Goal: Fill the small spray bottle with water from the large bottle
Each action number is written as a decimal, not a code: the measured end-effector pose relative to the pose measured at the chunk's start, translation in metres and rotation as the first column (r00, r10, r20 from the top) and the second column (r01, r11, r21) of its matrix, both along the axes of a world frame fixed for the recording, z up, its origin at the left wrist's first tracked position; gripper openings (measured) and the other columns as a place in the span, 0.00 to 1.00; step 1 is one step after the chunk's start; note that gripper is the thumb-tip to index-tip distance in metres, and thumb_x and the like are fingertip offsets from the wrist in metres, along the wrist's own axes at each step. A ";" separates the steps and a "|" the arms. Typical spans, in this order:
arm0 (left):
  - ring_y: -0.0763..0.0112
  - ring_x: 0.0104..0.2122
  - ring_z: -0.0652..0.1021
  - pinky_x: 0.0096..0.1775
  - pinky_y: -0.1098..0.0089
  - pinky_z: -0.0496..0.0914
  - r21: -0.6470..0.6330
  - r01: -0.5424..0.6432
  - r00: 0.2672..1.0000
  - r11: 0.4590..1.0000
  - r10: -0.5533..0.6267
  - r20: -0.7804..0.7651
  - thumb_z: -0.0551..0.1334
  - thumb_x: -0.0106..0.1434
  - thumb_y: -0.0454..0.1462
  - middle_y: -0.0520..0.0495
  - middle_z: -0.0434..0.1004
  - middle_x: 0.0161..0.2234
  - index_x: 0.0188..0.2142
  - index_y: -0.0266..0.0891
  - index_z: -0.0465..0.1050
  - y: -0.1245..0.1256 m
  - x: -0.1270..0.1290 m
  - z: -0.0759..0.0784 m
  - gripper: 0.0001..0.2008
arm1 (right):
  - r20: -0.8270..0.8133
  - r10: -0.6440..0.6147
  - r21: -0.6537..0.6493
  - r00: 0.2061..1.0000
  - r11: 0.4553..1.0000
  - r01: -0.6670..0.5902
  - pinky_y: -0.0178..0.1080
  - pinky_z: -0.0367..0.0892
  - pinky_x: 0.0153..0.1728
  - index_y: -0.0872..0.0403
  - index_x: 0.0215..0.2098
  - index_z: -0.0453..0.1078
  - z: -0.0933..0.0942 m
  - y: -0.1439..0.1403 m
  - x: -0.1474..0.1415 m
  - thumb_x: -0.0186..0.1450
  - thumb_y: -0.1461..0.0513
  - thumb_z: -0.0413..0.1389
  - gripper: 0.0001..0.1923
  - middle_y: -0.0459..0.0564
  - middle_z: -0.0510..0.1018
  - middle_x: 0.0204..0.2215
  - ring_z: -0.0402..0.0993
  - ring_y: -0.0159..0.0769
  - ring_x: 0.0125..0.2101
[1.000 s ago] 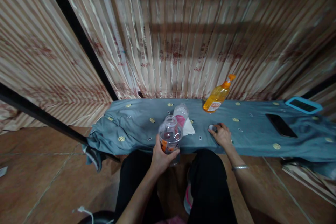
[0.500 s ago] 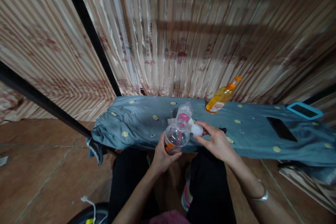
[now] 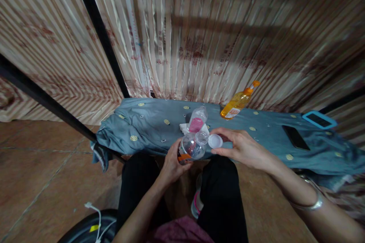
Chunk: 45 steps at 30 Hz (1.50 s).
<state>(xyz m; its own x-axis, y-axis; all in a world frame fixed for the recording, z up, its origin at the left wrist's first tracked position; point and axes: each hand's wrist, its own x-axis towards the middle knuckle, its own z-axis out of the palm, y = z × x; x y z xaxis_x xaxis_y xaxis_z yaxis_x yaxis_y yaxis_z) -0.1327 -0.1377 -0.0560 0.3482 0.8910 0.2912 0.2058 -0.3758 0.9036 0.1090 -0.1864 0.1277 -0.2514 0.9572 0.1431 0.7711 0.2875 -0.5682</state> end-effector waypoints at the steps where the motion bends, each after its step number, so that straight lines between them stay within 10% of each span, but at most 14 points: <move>1: 0.48 0.61 0.78 0.63 0.48 0.72 0.019 0.001 1.000 1.000 -0.001 -0.006 0.75 0.49 0.36 0.37 0.77 0.60 0.64 0.41 0.65 0.000 0.000 -0.001 0.43 | 0.004 0.009 -0.007 1.000 1.000 -0.009 0.36 0.73 0.36 0.47 0.49 0.77 0.001 0.000 0.001 0.62 0.53 0.67 0.18 0.43 0.86 0.38 0.84 0.37 0.35; 18: 0.44 0.62 0.76 0.64 0.44 0.69 0.118 0.097 0.986 0.988 -0.079 -0.147 0.73 0.53 0.37 0.34 0.74 0.64 0.66 0.43 0.63 -0.005 0.004 0.005 0.42 | 0.183 0.193 -0.104 0.964 0.979 -0.176 0.40 0.70 0.43 0.48 0.45 0.79 0.012 0.009 -0.002 0.68 0.43 0.59 0.20 0.53 0.84 0.40 0.82 0.45 0.42; 27: 0.45 0.61 0.77 0.62 0.45 0.72 0.227 0.062 0.984 0.972 -0.021 -0.179 0.72 0.53 0.36 0.34 0.74 0.63 0.68 0.41 0.59 -0.006 0.008 -0.001 0.44 | 0.385 0.123 -0.199 0.915 0.979 -0.048 0.39 0.54 0.26 0.54 0.35 0.75 0.020 0.016 -0.010 0.74 0.45 0.51 0.24 0.50 0.76 0.22 0.73 0.39 0.22; 33: 0.45 0.61 0.77 0.62 0.44 0.72 0.223 0.048 0.982 0.974 -0.006 -0.186 0.72 0.52 0.35 0.33 0.73 0.64 0.68 0.41 0.58 -0.007 0.010 -0.002 0.45 | 0.371 0.175 -0.187 0.912 0.976 -0.112 0.40 0.67 0.49 0.54 0.64 0.67 0.019 0.012 -0.005 0.71 0.51 0.59 0.28 0.58 0.80 0.56 0.79 0.46 0.54; 45: 0.45 0.60 0.78 0.61 0.46 0.73 0.272 -0.027 0.987 0.962 0.069 -0.145 0.70 0.51 0.33 0.34 0.76 0.62 0.67 0.40 0.60 -0.004 0.008 -0.009 0.44 | 0.414 0.129 -0.245 0.901 0.969 -0.027 0.39 0.53 0.31 0.56 0.45 0.70 0.014 0.015 -0.017 0.75 0.51 0.49 0.17 0.49 0.76 0.28 0.72 0.38 0.27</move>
